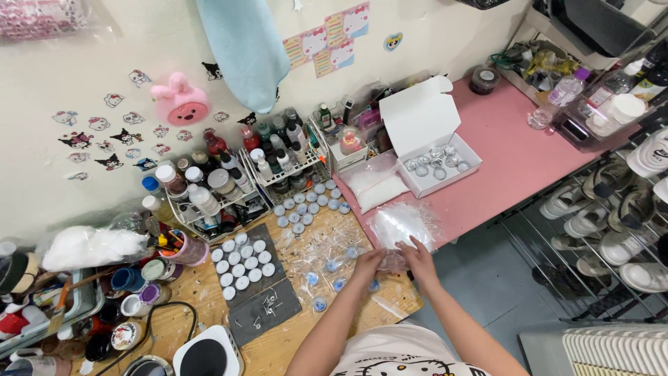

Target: Packaging small tealight candles into individual plastic bags at a workshop bench.

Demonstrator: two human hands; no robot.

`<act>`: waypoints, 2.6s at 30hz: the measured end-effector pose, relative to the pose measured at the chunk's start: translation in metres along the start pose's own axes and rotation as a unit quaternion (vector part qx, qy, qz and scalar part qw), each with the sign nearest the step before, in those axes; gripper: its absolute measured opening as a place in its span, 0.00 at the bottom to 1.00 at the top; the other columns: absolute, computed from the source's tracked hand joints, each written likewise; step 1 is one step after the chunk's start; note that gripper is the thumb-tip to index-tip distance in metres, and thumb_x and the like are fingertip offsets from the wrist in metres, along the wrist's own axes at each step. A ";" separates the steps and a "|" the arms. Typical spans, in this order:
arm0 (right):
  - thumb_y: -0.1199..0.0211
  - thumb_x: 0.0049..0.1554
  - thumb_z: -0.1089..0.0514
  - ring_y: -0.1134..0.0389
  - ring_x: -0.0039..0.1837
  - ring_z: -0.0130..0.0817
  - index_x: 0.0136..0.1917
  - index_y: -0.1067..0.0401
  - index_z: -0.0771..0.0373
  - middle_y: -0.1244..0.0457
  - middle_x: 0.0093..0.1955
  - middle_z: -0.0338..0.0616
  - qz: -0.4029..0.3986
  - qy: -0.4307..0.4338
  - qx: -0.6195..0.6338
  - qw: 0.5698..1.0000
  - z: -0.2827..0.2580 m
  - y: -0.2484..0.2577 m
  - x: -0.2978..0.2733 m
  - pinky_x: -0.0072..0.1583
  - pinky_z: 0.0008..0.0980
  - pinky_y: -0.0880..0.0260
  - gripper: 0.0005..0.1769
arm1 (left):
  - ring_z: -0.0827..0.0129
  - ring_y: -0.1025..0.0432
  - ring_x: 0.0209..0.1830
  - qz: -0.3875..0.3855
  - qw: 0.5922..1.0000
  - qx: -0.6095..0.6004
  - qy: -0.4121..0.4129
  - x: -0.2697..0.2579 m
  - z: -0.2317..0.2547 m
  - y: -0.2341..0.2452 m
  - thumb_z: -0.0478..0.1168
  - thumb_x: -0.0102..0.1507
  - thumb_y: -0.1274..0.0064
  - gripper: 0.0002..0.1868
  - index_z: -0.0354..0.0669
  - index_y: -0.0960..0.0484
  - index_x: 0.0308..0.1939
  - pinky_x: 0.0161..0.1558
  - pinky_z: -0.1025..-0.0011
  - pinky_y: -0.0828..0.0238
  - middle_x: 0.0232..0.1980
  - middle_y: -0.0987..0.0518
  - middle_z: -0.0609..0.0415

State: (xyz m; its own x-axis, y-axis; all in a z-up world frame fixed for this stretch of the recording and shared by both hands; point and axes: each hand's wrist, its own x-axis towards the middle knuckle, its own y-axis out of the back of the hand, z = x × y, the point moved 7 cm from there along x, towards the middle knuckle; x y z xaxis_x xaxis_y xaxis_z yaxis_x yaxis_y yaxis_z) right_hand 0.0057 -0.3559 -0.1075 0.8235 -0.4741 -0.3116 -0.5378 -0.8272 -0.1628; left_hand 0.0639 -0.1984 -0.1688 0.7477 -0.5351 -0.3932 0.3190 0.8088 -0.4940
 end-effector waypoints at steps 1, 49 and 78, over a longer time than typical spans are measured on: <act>0.39 0.58 0.57 0.32 0.63 0.33 0.69 0.40 0.51 0.37 0.67 0.44 -0.004 -0.001 -0.001 1.000 0.001 0.002 0.003 0.56 0.33 0.28 0.26 | 0.73 0.19 0.40 0.003 1.000 -0.001 -0.002 -0.003 0.000 0.006 0.46 0.70 0.49 0.17 0.35 0.14 0.52 0.41 0.74 0.20 0.45 0.14 0.54; 0.34 0.58 0.55 0.33 0.43 0.18 0.56 0.20 0.63 0.29 0.45 0.31 -0.387 -0.137 -0.157 0.898 -0.033 -0.193 -0.049 0.45 0.23 0.33 0.14 | 0.77 0.21 0.46 0.187 0.962 0.050 -0.191 -0.146 0.122 0.117 0.32 0.67 0.47 0.10 0.35 0.19 0.52 0.44 0.78 0.24 0.47 0.16 0.55; 0.34 0.59 0.60 0.32 0.45 0.22 0.50 0.23 0.64 0.30 0.45 0.36 -0.397 -0.093 -0.115 0.906 -0.015 -0.184 -0.034 0.45 0.24 0.32 0.07 | 0.75 0.21 0.45 0.202 0.949 0.006 -0.240 -0.136 0.127 0.099 0.30 0.62 0.41 0.08 0.35 0.18 0.45 0.49 0.77 0.23 0.43 0.15 0.55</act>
State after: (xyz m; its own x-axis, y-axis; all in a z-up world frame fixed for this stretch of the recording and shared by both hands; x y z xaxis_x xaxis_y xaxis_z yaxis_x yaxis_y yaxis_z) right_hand 0.0796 -0.1925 -0.0530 0.8781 0.3394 -0.3371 0.2809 -0.9363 -0.2110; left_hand 0.0677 -0.0140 -0.0655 0.9889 -0.0103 -0.1480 -0.0455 0.9283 -0.3690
